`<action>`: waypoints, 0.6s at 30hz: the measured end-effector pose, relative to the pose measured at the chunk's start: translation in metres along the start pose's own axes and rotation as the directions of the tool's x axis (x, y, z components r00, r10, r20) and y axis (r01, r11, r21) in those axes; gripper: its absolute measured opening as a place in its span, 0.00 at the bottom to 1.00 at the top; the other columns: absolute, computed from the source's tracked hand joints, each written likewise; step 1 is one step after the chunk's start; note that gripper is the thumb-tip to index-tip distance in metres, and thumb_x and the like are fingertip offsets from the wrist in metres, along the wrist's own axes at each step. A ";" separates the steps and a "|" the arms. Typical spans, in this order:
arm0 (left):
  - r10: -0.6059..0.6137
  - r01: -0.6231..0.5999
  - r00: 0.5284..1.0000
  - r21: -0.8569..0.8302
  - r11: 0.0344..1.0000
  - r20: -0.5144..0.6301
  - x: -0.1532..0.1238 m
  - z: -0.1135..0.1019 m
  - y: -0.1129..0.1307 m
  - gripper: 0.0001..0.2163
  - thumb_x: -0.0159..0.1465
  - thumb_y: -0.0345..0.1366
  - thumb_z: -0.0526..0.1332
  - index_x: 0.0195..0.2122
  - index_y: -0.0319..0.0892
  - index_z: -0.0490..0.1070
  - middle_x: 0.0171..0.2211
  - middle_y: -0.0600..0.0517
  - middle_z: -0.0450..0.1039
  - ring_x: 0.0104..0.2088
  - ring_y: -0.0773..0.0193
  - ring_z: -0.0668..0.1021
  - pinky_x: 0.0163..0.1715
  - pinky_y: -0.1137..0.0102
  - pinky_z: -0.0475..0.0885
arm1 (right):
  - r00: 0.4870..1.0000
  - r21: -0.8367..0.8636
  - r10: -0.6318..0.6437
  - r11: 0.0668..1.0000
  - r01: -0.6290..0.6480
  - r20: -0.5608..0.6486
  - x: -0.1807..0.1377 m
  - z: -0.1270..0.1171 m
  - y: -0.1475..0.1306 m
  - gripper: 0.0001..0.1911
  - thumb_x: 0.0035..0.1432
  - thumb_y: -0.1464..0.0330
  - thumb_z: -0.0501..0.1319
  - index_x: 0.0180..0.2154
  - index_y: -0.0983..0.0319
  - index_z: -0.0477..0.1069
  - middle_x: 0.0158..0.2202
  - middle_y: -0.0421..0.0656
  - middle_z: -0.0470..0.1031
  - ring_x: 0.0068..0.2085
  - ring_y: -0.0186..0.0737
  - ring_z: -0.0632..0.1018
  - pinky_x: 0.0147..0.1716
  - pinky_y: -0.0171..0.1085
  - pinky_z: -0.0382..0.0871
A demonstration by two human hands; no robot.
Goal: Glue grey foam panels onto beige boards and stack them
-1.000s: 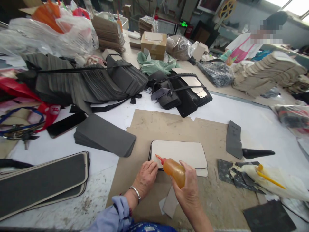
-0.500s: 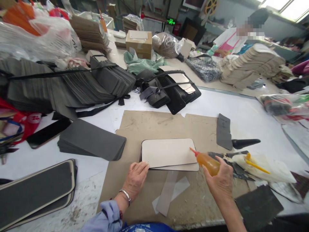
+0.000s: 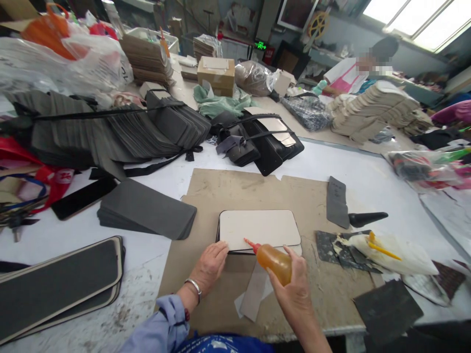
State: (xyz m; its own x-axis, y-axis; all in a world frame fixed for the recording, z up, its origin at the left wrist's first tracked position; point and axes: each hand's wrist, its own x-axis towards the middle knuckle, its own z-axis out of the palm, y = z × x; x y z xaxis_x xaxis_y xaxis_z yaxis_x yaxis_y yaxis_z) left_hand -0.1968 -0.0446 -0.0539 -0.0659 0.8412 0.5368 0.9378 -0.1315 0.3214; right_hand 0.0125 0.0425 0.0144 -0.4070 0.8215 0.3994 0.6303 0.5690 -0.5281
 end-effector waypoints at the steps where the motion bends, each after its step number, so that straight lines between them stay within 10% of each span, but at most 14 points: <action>1: 0.001 -0.001 1.000 -0.016 1.000 0.000 0.000 0.000 -0.001 0.12 0.61 0.24 0.49 0.42 0.37 0.68 0.42 0.45 0.74 0.45 0.61 0.74 0.44 0.65 0.73 | 1.000 0.025 -0.011 1.000 0.010 0.025 -0.005 0.003 -0.006 0.28 0.55 0.64 0.57 0.55 0.60 0.52 0.45 0.49 0.63 0.47 0.46 0.66 0.47 0.47 0.63; 18: -0.039 0.039 0.999 -0.004 0.999 0.035 -0.003 0.001 0.001 0.12 0.60 0.24 0.50 0.42 0.38 0.68 0.42 0.46 0.74 0.45 0.61 0.74 0.46 0.65 0.74 | 0.983 -0.205 0.043 0.976 -0.080 -0.179 -0.003 -0.036 0.073 0.32 0.53 0.55 0.55 0.54 0.67 0.56 0.42 0.54 0.63 0.44 0.52 0.65 0.44 0.52 0.62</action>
State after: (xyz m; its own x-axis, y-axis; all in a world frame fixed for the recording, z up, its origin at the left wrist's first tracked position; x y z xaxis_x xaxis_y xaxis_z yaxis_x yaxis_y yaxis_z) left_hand -0.1954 -0.0465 -0.0557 -0.0907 0.8635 0.4961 0.9330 -0.1005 0.3456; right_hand 0.0836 0.0804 0.0021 -0.2548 0.8252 0.5042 0.7826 0.4822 -0.3937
